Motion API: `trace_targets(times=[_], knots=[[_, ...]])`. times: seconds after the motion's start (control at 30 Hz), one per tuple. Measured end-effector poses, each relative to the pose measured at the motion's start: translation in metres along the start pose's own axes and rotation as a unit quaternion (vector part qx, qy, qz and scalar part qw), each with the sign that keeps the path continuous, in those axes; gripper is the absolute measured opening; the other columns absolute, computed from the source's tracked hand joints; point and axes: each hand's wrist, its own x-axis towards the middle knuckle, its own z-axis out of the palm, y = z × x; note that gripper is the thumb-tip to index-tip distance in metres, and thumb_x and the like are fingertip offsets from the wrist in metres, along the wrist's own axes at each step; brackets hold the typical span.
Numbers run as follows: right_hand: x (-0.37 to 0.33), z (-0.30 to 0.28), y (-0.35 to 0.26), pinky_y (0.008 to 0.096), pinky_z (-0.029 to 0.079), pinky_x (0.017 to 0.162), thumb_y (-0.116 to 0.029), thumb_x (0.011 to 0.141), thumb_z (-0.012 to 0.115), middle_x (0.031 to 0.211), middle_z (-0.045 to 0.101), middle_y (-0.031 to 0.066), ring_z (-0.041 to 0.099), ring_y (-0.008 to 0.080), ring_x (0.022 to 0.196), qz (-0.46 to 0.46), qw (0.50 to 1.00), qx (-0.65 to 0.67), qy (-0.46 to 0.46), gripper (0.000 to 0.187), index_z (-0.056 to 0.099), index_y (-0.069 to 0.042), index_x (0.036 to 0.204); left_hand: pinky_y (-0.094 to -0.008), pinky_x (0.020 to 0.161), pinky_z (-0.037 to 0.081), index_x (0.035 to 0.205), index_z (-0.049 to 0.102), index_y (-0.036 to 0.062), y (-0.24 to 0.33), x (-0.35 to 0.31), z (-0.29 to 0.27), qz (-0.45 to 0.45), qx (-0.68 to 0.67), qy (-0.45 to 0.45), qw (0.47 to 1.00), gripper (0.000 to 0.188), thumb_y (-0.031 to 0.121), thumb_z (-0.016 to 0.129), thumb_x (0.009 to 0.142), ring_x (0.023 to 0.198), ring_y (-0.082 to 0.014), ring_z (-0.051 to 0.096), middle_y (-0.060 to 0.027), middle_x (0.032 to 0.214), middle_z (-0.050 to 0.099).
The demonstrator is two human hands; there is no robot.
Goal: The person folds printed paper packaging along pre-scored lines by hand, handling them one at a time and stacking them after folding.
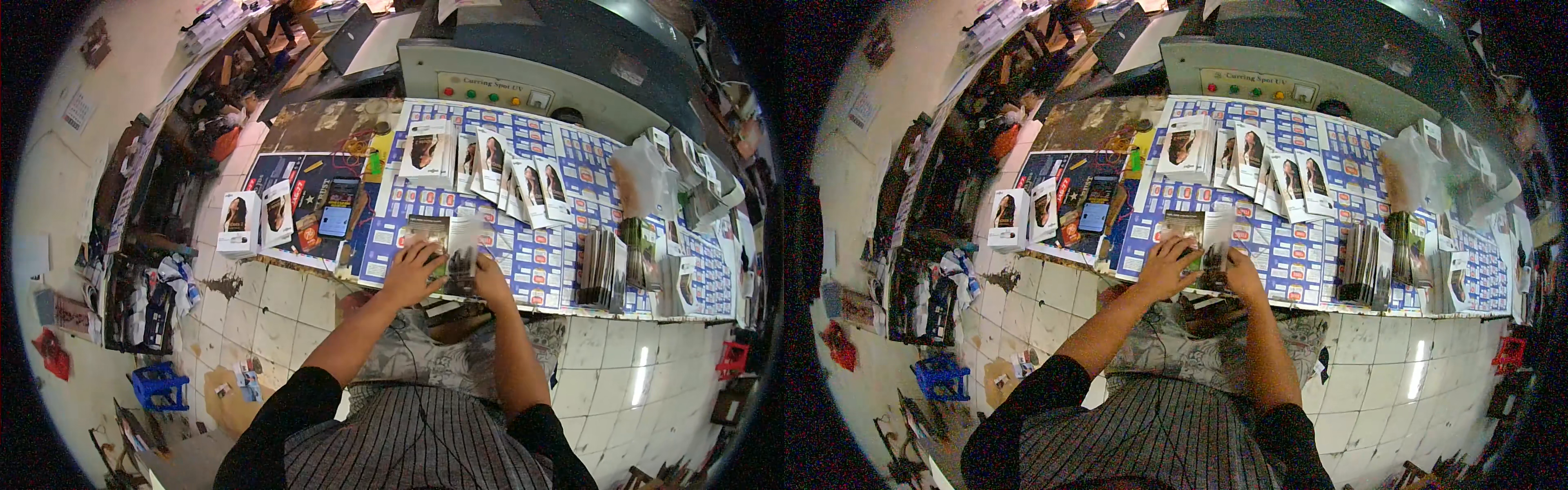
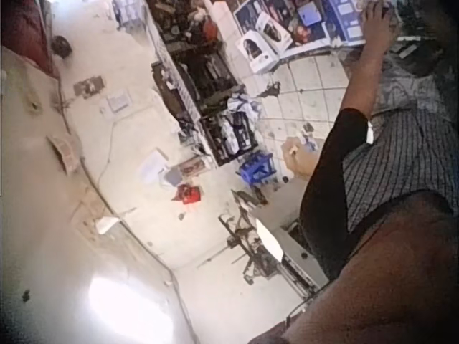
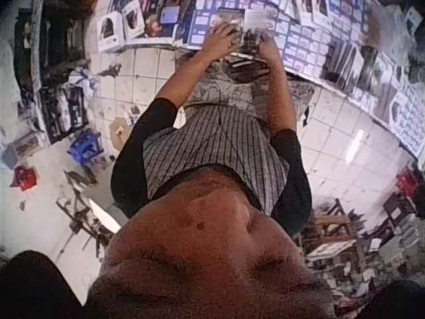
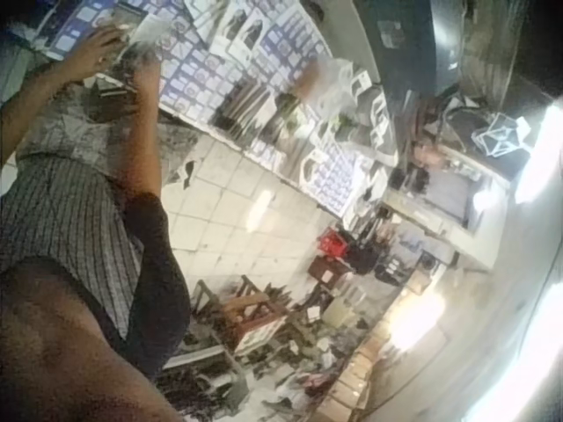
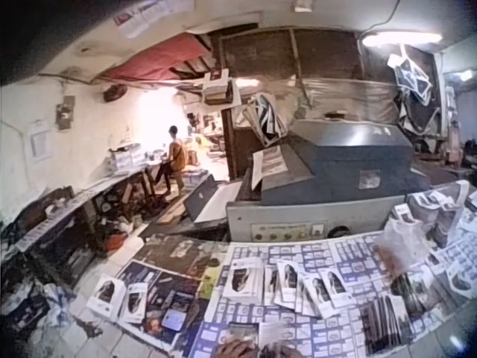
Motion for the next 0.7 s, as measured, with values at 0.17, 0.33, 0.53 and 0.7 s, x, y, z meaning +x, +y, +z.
trace_targets(times=[0.17, 0.33, 0.53, 0.7], knots=[[0.000, 0.037, -0.024, 0.0461, 0.047, 0.095, -0.033, 0.095, 0.061, 0.132, 0.056, 0.0228, 0.058, 0.0381, 0.115, -0.350, 0.822, -0.443, 0.079, 0.047, 0.059, -0.005, 0.132, -0.0486, 0.115, 0.025, 0.148, 0.039, 0.0091, -0.007, -0.006, 0.002, -0.064, -0.054, -0.042, 0.996, 0.095, 0.042, 0.081, 0.070, 0.143, -0.0350, 0.031, -0.0179, 0.154, 0.035], [0.005, 0.049, -0.010, 0.0506, 0.037, 0.109, -0.035, 0.095, 0.058, 0.144, 0.047, 0.0205, 0.045, 0.0394, 0.132, -0.331, 0.808, -0.481, 0.075, 0.049, 0.056, -0.007, 0.136, -0.0522, 0.113, 0.028, 0.144, 0.043, 0.0004, -0.045, -0.012, 0.009, -0.018, -0.089, -0.016, 0.996, 0.077, 0.028, 0.074, 0.079, 0.146, -0.0377, 0.026, -0.0220, 0.155, 0.034], [0.008, 0.050, -0.007, 0.0541, 0.030, 0.112, -0.037, 0.095, 0.057, 0.150, 0.041, 0.0218, 0.039, 0.0410, 0.137, -0.321, 0.805, -0.494, 0.066, 0.051, 0.054, -0.010, 0.138, -0.0534, 0.113, 0.025, 0.142, 0.052, 0.0165, -0.062, -0.029, -0.030, -0.080, 0.015, -0.007, 0.997, 0.049, 0.032, 0.058, 0.096, 0.146, -0.0298, 0.031, -0.0080, 0.152, 0.045], [0.018, 0.068, -0.008, 0.0593, 0.027, 0.113, -0.047, 0.095, 0.056, 0.157, 0.030, 0.0208, 0.032, 0.0409, 0.143, -0.313, 0.782, -0.537, 0.051, 0.058, 0.051, -0.012, 0.142, -0.0550, 0.114, 0.021, 0.145, 0.051, 0.0220, -0.072, -0.032, -0.018, -0.091, -0.018, 0.003, 0.996, 0.046, 0.040, 0.046, 0.103, 0.146, -0.0292, 0.031, -0.0015, 0.155, 0.042]])
